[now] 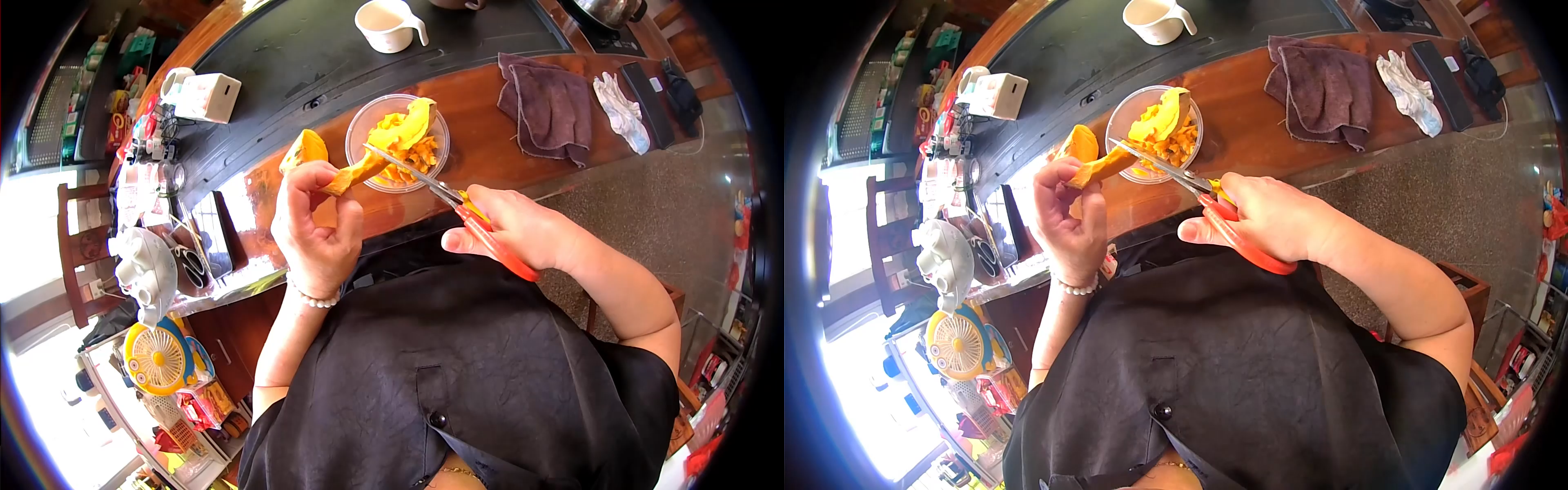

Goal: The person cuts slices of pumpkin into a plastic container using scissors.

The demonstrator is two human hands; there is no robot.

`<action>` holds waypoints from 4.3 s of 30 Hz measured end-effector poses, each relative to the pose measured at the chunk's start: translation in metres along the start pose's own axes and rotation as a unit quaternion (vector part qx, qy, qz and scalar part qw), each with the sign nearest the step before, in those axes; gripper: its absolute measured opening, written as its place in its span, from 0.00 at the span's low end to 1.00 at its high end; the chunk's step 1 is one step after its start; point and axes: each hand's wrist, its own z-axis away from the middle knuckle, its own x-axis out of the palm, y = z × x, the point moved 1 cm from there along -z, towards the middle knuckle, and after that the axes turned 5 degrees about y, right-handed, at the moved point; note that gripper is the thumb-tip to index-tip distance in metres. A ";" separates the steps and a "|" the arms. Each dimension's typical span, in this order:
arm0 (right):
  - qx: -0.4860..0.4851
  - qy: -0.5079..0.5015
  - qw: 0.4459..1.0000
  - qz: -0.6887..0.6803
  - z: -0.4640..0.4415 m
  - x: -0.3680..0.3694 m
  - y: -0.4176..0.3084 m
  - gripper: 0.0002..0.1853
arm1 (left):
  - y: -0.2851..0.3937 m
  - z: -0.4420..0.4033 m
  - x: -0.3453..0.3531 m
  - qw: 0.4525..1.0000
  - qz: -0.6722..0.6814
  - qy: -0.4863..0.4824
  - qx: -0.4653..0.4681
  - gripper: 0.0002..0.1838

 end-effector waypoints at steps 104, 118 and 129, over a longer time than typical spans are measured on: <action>-0.051 0.098 0.990 0.091 -0.003 0.009 0.014 0.33 | -0.015 -0.001 0.000 0.906 0.313 0.002 -0.285 0.12; -0.117 0.189 0.950 0.218 0.000 0.002 0.013 0.39 | -0.023 -0.005 -0.003 0.861 0.347 -0.027 -0.372 0.10; -0.141 0.201 0.947 0.209 -0.003 0.006 0.019 0.29 | -0.031 -0.006 -0.004 0.852 0.340 -0.029 -0.397 0.10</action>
